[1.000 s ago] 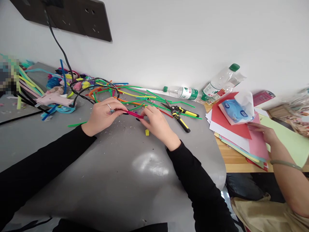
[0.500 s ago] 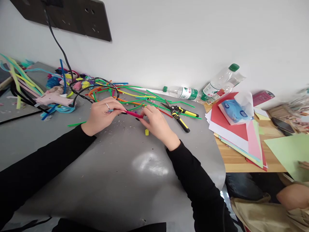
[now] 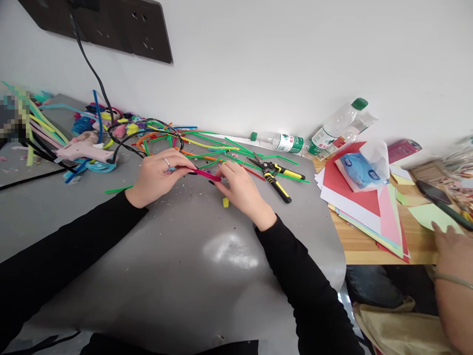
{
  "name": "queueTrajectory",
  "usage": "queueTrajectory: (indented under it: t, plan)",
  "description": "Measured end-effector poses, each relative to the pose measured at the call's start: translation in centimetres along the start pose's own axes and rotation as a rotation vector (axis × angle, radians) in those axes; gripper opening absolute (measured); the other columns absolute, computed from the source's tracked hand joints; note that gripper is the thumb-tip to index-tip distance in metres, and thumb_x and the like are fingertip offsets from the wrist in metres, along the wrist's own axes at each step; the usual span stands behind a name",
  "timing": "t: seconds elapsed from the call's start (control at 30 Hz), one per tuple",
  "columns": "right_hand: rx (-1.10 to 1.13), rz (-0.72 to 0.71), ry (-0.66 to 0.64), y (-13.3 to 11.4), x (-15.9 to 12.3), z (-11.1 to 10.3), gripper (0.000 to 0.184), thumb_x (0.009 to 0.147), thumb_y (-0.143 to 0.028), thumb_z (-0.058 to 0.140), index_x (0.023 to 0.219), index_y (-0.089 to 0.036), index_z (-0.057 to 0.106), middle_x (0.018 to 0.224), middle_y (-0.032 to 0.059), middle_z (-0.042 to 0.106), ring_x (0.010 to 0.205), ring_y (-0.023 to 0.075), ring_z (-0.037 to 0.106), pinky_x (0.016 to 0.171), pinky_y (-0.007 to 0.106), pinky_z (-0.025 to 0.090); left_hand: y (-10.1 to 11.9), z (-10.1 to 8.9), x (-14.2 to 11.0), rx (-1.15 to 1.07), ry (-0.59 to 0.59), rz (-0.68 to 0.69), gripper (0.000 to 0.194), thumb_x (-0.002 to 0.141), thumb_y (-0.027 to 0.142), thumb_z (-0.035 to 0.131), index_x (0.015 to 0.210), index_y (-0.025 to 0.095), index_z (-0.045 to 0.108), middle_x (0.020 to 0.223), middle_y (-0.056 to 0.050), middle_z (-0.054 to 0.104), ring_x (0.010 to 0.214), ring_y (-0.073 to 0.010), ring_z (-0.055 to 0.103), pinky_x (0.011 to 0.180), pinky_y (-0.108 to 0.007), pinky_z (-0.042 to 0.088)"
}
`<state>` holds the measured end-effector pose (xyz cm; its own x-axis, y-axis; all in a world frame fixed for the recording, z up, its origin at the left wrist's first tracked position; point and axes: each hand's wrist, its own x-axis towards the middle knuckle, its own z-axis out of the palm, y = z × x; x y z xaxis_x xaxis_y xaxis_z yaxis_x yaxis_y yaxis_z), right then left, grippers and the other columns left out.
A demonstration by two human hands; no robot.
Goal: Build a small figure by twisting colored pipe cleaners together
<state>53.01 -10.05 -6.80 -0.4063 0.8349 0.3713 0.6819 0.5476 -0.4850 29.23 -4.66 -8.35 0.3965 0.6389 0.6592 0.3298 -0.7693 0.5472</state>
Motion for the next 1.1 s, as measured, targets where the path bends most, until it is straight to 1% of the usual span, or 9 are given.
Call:
queueTrajectory:
  t: [0.33,0.57,0.73,0.9,1.1]
  plan:
    - [-0.008,0.012,0.001,0.01,-0.07,0.01,0.01,0.097,-0.018,0.055,0.089,-0.023,0.053,0.093,0.0055,0.063,0.088,0.0224,0.058,0.08,0.034,0.044,-0.13,0.08,-0.12,0.021,0.011,-0.057,0.02,0.097,0.03,0.065,0.083,0.023,0.077,0.086,-0.005,0.076,0.087,-0.0208,0.07,0.084,-0.035,0.058]
    - [-0.008,0.001,0.005,0.13,-0.13,0.13,0.009,0.097,-0.018,0.057,0.091,-0.023,0.056,0.094,0.0056,0.067,0.09,0.0229,0.06,0.083,0.036,0.045,-0.11,0.08,-0.15,0.01,0.03,-0.061,0.02,0.096,0.028,0.066,0.081,0.024,0.078,0.082,-0.005,0.076,0.086,-0.0213,0.07,0.085,-0.036,0.059]
    - [-0.005,0.005,0.0,0.12,-0.12,0.05,0.009,0.098,-0.018,0.057,0.09,-0.023,0.056,0.094,0.0059,0.067,0.089,0.0231,0.06,0.083,0.036,0.045,-0.05,0.05,-0.08,-0.004,0.045,-0.024,0.02,0.096,0.025,0.066,0.079,0.024,0.077,0.082,-0.005,0.077,0.084,-0.0208,0.07,0.082,-0.036,0.059]
    - [-0.006,0.003,-0.001,0.26,-0.12,0.02,0.009,0.097,-0.017,0.057,0.09,-0.023,0.055,0.094,0.0059,0.067,0.089,0.0224,0.059,0.082,0.035,0.045,-0.1,-0.02,-0.07,0.022,0.048,-0.046,0.02,0.095,0.023,0.066,0.079,0.023,0.076,0.081,-0.004,0.077,0.084,-0.0202,0.069,0.082,-0.035,0.058]
    - [-0.006,0.004,0.007,0.19,-0.14,-0.01,0.01,0.097,-0.016,0.057,0.089,-0.022,0.055,0.093,0.0055,0.067,0.088,0.0221,0.06,0.082,0.035,0.046,-0.11,0.06,-0.01,-0.006,0.096,0.055,0.018,0.094,0.017,0.066,0.08,0.021,0.076,0.082,-0.004,0.077,0.081,-0.0179,0.07,0.078,-0.031,0.057]
